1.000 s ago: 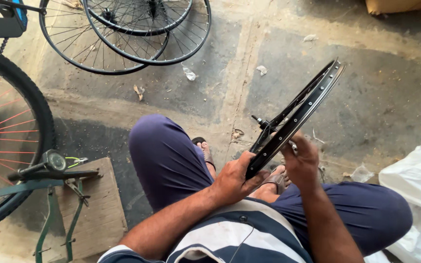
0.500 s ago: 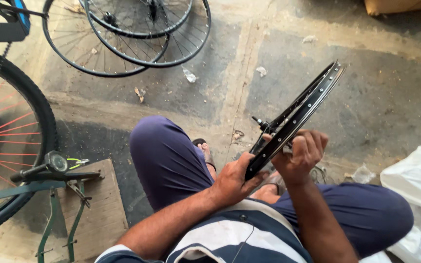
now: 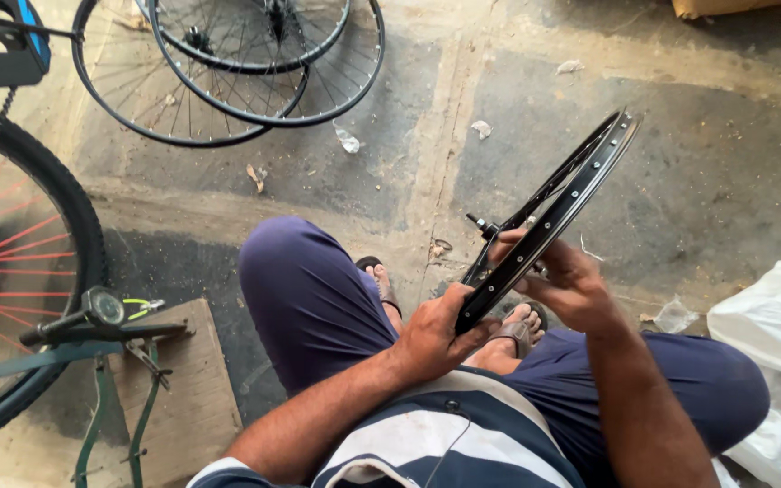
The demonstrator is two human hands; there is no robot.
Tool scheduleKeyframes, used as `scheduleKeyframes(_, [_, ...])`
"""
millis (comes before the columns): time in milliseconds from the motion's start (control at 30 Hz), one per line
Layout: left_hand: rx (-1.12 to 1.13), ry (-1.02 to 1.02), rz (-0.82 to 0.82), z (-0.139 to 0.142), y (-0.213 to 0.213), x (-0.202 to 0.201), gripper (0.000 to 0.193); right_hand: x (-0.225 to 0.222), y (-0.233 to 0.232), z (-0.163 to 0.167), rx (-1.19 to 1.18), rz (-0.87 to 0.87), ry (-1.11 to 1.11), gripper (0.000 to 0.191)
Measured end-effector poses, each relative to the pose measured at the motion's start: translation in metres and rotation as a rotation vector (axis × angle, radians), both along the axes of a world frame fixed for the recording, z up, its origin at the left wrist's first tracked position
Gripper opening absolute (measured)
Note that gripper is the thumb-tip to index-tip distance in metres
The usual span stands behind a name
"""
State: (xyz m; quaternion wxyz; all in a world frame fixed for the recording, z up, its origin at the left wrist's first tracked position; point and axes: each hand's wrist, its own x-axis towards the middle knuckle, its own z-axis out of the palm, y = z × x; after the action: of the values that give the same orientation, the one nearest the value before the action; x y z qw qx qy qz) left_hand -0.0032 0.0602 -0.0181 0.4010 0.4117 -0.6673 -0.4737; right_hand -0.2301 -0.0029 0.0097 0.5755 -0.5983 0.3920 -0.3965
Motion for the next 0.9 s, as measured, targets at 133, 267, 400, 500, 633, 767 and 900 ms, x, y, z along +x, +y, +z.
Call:
scheduleKeyframes(133, [-0.030, -0.036, 0.021, 0.000, 0.001, -0.002, 0.036, 0.028, 0.003, -0.003, -0.662, -0.464, 0.640, 0.043])
scheduleKeyframes(267, [0.044, -0.040, 0.006, 0.001, 0.001, 0.000, 0.036, 0.039, 0.011, -0.026, -0.940, -0.701, 0.743, 0.045])
scheduleKeyframes(400, [-0.032, 0.007, -0.008, 0.000, -0.001, 0.001, 0.039, 0.020, 0.020, -0.044, -0.377, -0.446, 0.270, 0.022])
scheduleKeyframes(500, [-0.002, 0.007, -0.015, -0.001, -0.001, 0.002, 0.039, 0.006, 0.018, -0.043, 0.090, -0.258, -0.108, 0.025])
scheduleKeyframes(633, [0.030, -0.011, -0.018, -0.003, 0.001, 0.002, 0.039, 0.000, 0.004, -0.021, 0.191, -0.094, -0.311, 0.029])
scheduleKeyframes(767, [0.001, -0.032, 0.015, -0.006, 0.001, 0.000, 0.039, 0.013, -0.003, 0.000, -0.170, -0.026, 0.177, 0.037])
scheduleKeyframes(900, [0.031, -0.110, 0.041, 0.003, -0.001, 0.001, 0.042, 0.029, 0.007, -0.013, -0.538, -0.433, 0.420, 0.032])
